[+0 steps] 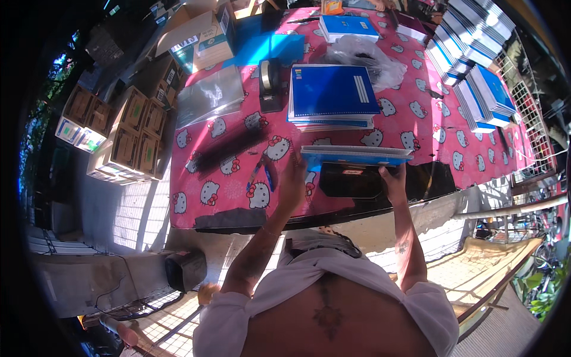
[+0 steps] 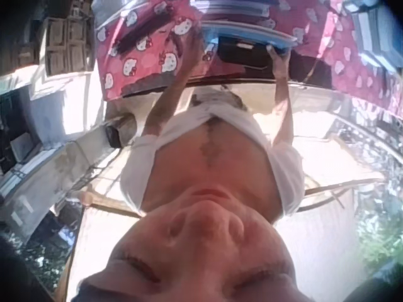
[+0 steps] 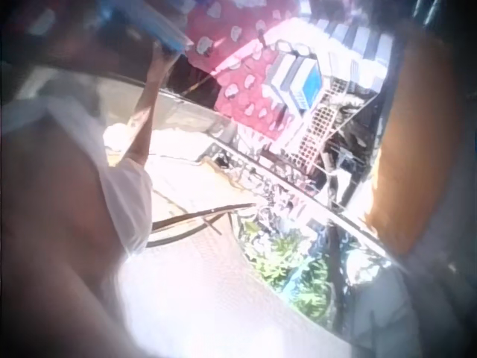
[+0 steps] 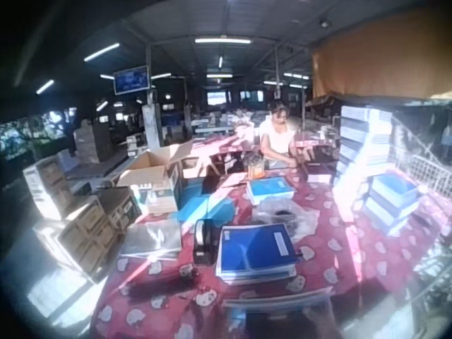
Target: The person sorts colored notebooks by hand on a table, stacks them, and places some into a cardboard box.
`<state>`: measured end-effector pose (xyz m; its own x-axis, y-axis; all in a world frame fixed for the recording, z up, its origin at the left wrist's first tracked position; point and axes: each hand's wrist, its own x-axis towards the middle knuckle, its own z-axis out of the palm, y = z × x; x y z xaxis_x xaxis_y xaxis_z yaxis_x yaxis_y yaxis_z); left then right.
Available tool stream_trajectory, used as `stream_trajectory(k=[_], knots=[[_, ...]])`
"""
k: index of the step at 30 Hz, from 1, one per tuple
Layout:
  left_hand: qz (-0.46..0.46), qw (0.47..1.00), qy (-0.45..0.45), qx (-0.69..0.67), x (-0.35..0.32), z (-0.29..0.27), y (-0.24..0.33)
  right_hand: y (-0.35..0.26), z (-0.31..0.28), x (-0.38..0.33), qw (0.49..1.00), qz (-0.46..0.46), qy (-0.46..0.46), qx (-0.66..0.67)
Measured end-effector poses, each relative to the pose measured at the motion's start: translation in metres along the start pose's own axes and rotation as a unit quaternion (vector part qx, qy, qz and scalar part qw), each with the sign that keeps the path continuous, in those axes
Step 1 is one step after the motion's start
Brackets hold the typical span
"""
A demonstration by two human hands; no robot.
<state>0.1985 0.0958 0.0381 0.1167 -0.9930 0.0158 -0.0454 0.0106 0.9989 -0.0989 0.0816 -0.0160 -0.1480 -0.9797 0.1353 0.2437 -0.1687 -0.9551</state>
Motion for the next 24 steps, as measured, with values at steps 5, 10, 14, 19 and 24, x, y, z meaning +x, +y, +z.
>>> stream_trajectory(k=[5,10,14,19,24], knots=[[0.081,0.995,0.050,-0.018,0.003,-0.004,-0.017,-0.069,0.026,0.004,0.990,-0.095,-0.002,0.101],[-0.012,0.997,0.032,0.073,-0.011,0.037,0.004,-0.030,0.008,-0.001,0.999,-0.036,-0.011,-0.009],[0.047,0.998,0.021,0.046,-0.005,0.011,0.000,-0.063,0.024,0.001,0.997,-0.064,-0.035,0.007],[0.188,0.960,0.181,0.104,0.006,-0.039,0.055,-0.161,0.129,-0.022,0.764,-0.397,-0.116,-0.495],[0.172,0.974,0.063,0.132,0.006,-0.052,0.056,-0.101,0.163,0.021,0.766,-0.359,-0.213,-0.489]])
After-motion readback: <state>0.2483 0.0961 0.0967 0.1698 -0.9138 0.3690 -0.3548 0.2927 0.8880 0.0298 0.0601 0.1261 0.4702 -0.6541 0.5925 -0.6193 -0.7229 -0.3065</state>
